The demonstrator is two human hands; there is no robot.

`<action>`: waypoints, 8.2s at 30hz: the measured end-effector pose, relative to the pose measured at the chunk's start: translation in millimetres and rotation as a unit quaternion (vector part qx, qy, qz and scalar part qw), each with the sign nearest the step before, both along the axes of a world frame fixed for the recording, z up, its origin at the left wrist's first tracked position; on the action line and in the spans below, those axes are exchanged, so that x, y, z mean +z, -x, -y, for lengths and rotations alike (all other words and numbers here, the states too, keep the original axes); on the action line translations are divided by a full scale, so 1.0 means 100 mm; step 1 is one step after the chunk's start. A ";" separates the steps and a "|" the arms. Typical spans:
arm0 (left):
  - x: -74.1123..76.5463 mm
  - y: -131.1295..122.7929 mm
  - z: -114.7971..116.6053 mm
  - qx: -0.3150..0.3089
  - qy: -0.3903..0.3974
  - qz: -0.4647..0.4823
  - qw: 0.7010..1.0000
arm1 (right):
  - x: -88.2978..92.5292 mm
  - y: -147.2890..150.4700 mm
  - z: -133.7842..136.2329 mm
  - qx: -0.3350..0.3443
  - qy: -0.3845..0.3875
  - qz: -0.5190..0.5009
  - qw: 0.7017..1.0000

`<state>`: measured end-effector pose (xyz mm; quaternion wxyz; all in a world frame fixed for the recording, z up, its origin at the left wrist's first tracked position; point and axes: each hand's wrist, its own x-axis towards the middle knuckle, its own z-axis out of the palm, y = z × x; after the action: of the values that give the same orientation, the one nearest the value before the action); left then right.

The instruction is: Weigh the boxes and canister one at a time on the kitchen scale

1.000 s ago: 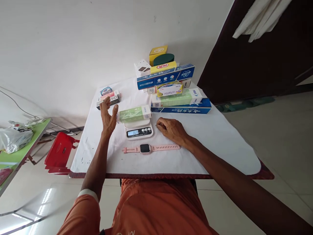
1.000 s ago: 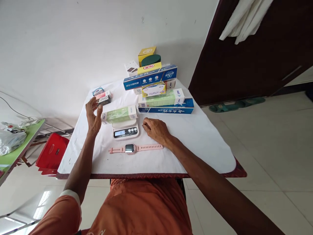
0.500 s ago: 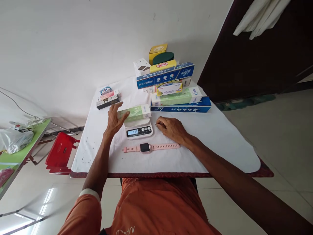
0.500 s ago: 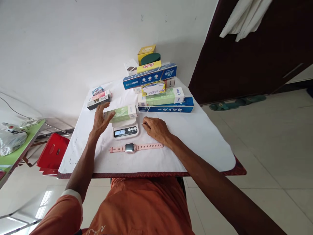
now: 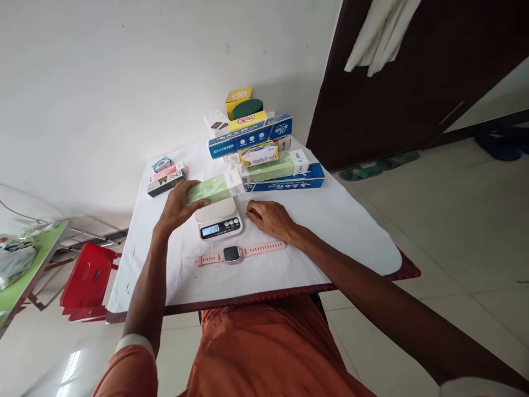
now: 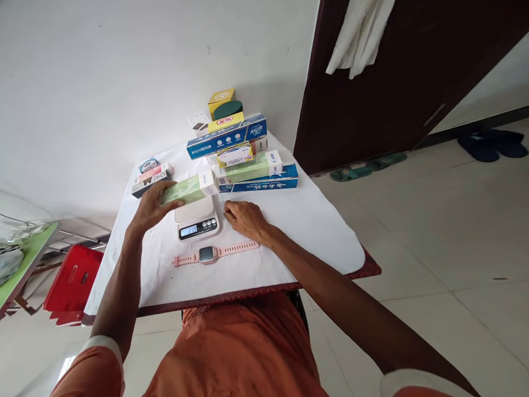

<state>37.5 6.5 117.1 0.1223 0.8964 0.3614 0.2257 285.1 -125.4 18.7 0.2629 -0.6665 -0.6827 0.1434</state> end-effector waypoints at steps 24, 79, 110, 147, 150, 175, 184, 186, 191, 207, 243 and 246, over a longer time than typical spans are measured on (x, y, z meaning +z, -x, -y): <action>0.17 -1.36 -0.53 -0.081 -0.125 0.033 0.988 | -0.05 -0.01 0.01 0.002 -0.001 0.006 1.000; -0.12 0.57 -0.26 0.032 0.104 -0.022 0.994 | -0.15 -0.01 -0.02 -0.004 -0.047 -0.015 0.999; -0.51 0.42 -0.01 0.110 -0.036 0.138 0.984 | -0.15 -0.03 -0.03 0.001 -0.034 -0.021 0.999; -0.15 -1.50 0.07 -0.043 -0.187 -0.012 0.981 | 0.09 -0.01 -0.01 0.029 0.030 0.026 0.999; -0.15 -1.51 0.10 -0.042 -0.211 -0.009 0.977 | 0.10 -0.01 -0.01 0.030 0.034 0.034 0.998; -0.19 -1.64 0.20 -0.067 -0.190 -0.033 0.979 | -0.06 -0.10 -0.05 -0.017 -0.047 -0.098 0.994; -0.25 -1.68 0.22 -0.036 -0.195 -0.010 0.980 | -0.04 -0.14 -0.05 -0.026 -0.069 -0.107 0.992; -0.26 -1.68 0.22 -0.035 -0.197 -0.007 0.980 | -0.05 -0.14 -0.05 -0.031 -0.072 -0.105 0.991; -0.30 -1.64 0.22 -0.055 -0.199 -0.005 0.978 | -0.08 -0.19 -0.07 -0.067 -0.127 -0.108 0.984; -0.21 -1.46 0.27 -0.082 -0.192 0.006 0.978 | -0.03 -0.32 -0.05 -0.154 -0.191 -0.135 0.960; -0.52 1.09 -1.39 0.304 0.165 -0.058 0.936 | -0.28 -0.27 -0.07 -0.035 -0.191 -0.046 0.980; -0.48 1.20 -0.98 0.270 0.180 0.060 0.944 | -0.31 -0.25 -0.07 -0.037 -0.198 -0.023 0.979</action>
<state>-82.1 104.9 69.5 0.2380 0.7128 0.6165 0.2349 310.1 -117.9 -11.9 0.4101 -0.6227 -0.6663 0.0110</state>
